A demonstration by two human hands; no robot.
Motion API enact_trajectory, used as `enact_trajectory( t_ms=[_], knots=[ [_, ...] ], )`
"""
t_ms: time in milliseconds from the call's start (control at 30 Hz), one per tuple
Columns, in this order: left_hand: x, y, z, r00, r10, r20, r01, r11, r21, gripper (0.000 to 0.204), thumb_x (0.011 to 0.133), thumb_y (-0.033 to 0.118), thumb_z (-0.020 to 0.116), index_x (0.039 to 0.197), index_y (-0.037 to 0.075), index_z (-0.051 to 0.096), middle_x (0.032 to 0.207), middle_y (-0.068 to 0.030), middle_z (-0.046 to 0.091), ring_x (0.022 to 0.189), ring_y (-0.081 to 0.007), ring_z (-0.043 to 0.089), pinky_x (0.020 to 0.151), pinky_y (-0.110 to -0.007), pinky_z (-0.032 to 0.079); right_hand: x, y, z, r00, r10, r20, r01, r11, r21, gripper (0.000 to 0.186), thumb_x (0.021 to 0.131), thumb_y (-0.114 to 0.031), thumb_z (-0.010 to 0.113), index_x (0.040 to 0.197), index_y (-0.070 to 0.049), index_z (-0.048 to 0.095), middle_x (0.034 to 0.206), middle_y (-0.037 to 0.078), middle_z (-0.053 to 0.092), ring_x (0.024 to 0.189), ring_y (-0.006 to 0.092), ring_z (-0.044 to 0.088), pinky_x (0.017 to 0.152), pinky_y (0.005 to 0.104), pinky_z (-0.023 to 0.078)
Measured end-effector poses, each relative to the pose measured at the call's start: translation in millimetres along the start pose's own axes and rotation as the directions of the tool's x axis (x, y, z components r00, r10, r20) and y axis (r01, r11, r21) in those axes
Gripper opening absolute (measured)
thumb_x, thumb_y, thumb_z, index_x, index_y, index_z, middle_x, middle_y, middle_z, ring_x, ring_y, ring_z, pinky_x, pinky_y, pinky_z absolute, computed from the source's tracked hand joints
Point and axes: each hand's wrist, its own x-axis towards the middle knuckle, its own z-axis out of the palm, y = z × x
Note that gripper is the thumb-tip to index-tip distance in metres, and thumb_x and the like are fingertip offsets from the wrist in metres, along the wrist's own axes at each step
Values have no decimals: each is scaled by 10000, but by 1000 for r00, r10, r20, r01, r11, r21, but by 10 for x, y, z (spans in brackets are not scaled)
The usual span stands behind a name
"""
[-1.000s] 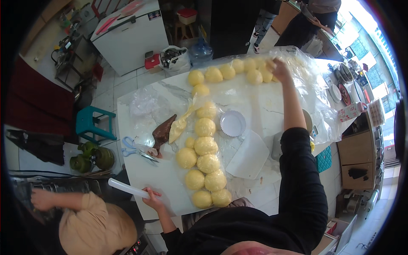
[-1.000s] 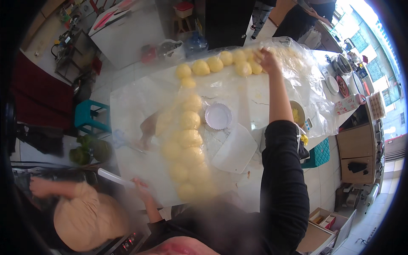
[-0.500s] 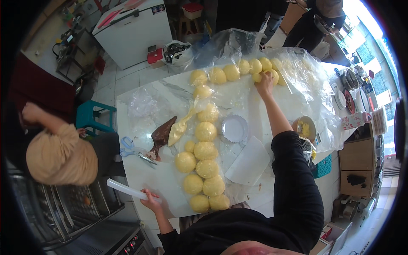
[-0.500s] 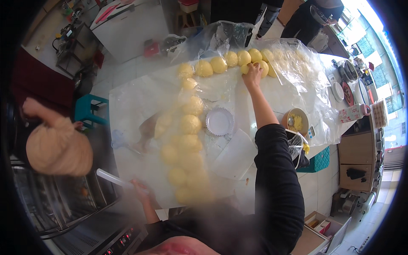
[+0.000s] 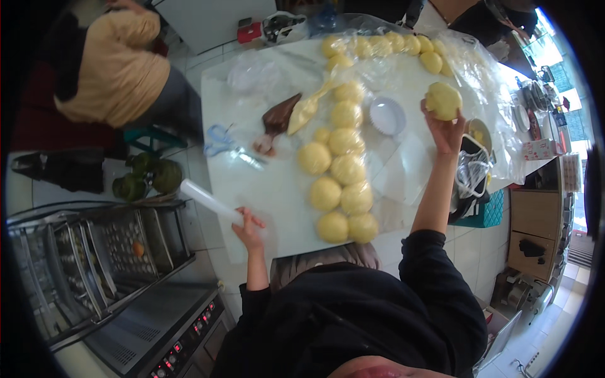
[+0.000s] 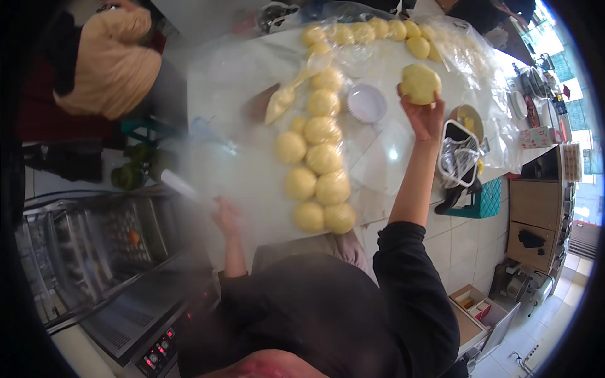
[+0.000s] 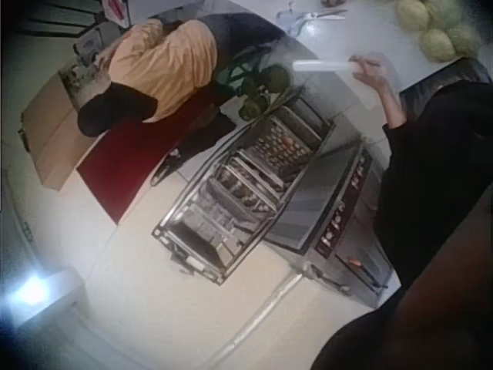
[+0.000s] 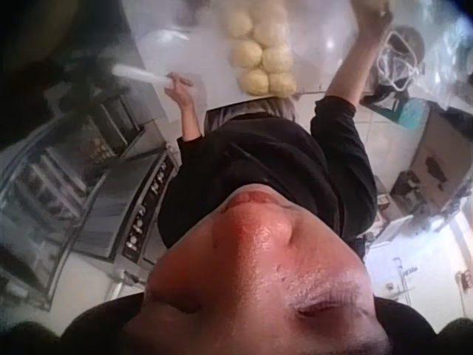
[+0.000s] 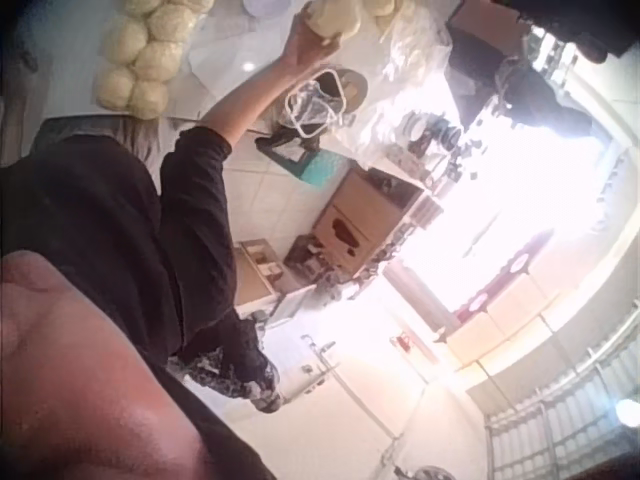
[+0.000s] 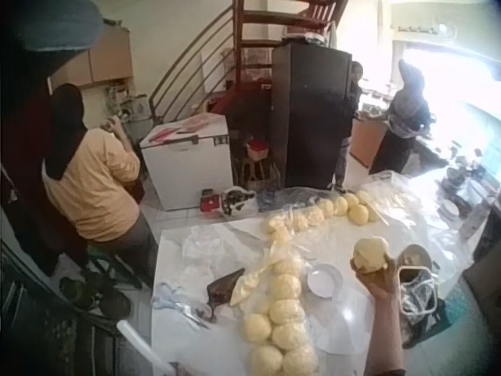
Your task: The person prepares bread rolls by scoring a flattened piece of dough with a scraper to create a fringe, rolling it into a spiral shape, and placing it on a baking tray. They then flatten several other pieces of dough by hand, fill them with chocolate from a piping bag, pinch the dough closed to form balls, and place them on the tray alongside the spiral rolls.
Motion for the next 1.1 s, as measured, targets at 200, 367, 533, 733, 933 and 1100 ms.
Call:
enact_trajectory(
  t_ms=[200, 367, 533, 733, 933, 1100],
  knots=[
    [109, 808, -454, 991, -111, 68, 77, 922, 380, 254, 802, 230, 531, 908, 15, 449, 559, -27, 445, 409, -100, 429, 386, -244, 362, -898, 2110, 1077, 852, 491, 182, 13, 326, -945, 550, 646, -71, 668, 1138, -102, 426, 1048, 74, 507, 933, 160, 500, 799, 286, 427],
    [347, 896, -895, 903, 165, 396, -392, 691, 608, 311, 824, 261, 490, 1025, 26, 465, 714, -87, 552, 573, -155, 530, 505, -313, 420, -1412, 3274, 1137, 801, 525, 288, 467, -246, -850, 676, 587, -248, 707, 1176, -152, 388, 1131, 80, 448, 1104, 231, 371, 954, 460, 217],
    [254, 1053, -921, 529, 128, 839, -841, 212, 498, 382, 765, 224, 549, 1097, 55, 464, 950, -110, 555, 838, -211, 549, 740, -353, 404, -1646, 3080, 1298, 849, 163, 502, 492, -589, -641, 658, 606, -370, 663, 1175, -168, 402, 1157, 31, 428, 1117, 214, 333, 931, 484, 156],
    [352, 765, -761, 386, 118, 915, -916, -72, 396, 544, 793, 298, 460, 1256, 66, 294, 1273, -109, 331, 1184, -210, 302, 979, -433, 175, -1666, 3168, 920, 947, 306, 103, 298, -711, -637, 581, 718, -372, 562, 1211, -129, 373, 1102, 60, 428, 1045, 202, 356, 872, 432, 212],
    [1117, 744, -61, 558, 276, 782, -782, -141, 607, 603, 830, 389, 337, 1308, 67, 160, 1360, -111, 164, 1259, -246, 141, 995, -497, 38, -748, 3279, 925, 959, 100, 267, 250, -742, -622, 545, 821, -364, 398, 1267, -81, 264, 1250, 86, 297, 1154, 239, 272, 919, 443, 172],
    [631, 697, -477, 537, 72, 840, -833, -112, 542, 582, 815, 392, 375, 1275, 55, 260, 1330, -127, 237, 1242, -259, 182, 1005, -479, 33, -1416, 3177, 930, 932, 317, 176, 351, -668, -657, 551, 832, -370, 368, 1282, -79, 239, 1347, 90, 192, 1257, 248, 136, 990, 458, 102]
  ],
)
